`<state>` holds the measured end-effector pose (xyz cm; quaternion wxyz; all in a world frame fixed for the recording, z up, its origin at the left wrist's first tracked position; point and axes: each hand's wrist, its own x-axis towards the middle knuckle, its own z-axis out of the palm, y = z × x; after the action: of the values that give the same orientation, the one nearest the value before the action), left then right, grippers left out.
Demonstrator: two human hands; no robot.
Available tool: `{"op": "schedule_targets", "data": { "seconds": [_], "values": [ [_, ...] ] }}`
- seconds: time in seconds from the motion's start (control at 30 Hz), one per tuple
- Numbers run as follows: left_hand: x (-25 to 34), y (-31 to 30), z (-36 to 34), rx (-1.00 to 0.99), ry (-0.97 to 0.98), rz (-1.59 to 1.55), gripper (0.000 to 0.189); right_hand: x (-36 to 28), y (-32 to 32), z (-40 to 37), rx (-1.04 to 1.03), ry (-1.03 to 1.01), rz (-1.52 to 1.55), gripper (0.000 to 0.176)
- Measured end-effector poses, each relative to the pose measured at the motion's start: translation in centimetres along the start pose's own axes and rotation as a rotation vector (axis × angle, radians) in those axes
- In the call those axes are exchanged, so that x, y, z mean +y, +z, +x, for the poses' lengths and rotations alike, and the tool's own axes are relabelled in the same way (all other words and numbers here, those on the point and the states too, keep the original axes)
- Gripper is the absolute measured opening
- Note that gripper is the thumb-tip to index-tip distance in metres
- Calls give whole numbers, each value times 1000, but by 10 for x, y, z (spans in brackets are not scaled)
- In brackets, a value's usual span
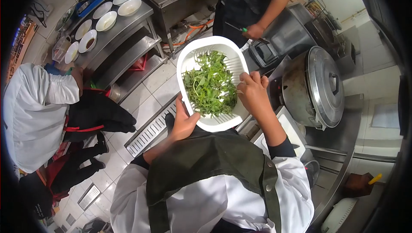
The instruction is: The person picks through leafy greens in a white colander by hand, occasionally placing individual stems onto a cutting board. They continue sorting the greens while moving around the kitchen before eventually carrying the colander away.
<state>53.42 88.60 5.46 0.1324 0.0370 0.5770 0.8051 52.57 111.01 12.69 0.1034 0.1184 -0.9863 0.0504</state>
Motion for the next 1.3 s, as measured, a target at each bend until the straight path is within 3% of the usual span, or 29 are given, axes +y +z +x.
{"op": "schedule_targets", "data": {
  "seconds": [0.17,0.37,0.47,0.6,0.8,0.9,1.0,1.1,1.2,1.3],
  "values": [
    [9,0,2,-37,-8,25,68,-4,32,0,49,-40,-95,6],
    [1,-2,1,-16,-42,17,69,-5,-19,3,224,172,247,16],
    [1,1,2,18,-20,-7,68,11,-20,3,213,211,871,15],
    [2,3,2,23,-19,-31,69,15,-26,-3,7,472,1730,16],
    [1,2,2,28,-56,-13,72,17,-38,-4,-118,423,1984,18],
    [-2,0,0,34,-54,3,73,18,-35,-8,-94,433,1978,18],
    [-2,0,0,38,-48,1,74,18,-34,-12,-72,333,1678,24],
    [-2,0,0,30,-45,1,71,12,-42,-19,-177,88,906,34],
    [2,0,-1,15,-48,20,70,7,-34,-11,11,321,857,40],
    [4,0,-1,8,-48,11,71,0,-28,-1,88,220,850,35]
  ]
}}
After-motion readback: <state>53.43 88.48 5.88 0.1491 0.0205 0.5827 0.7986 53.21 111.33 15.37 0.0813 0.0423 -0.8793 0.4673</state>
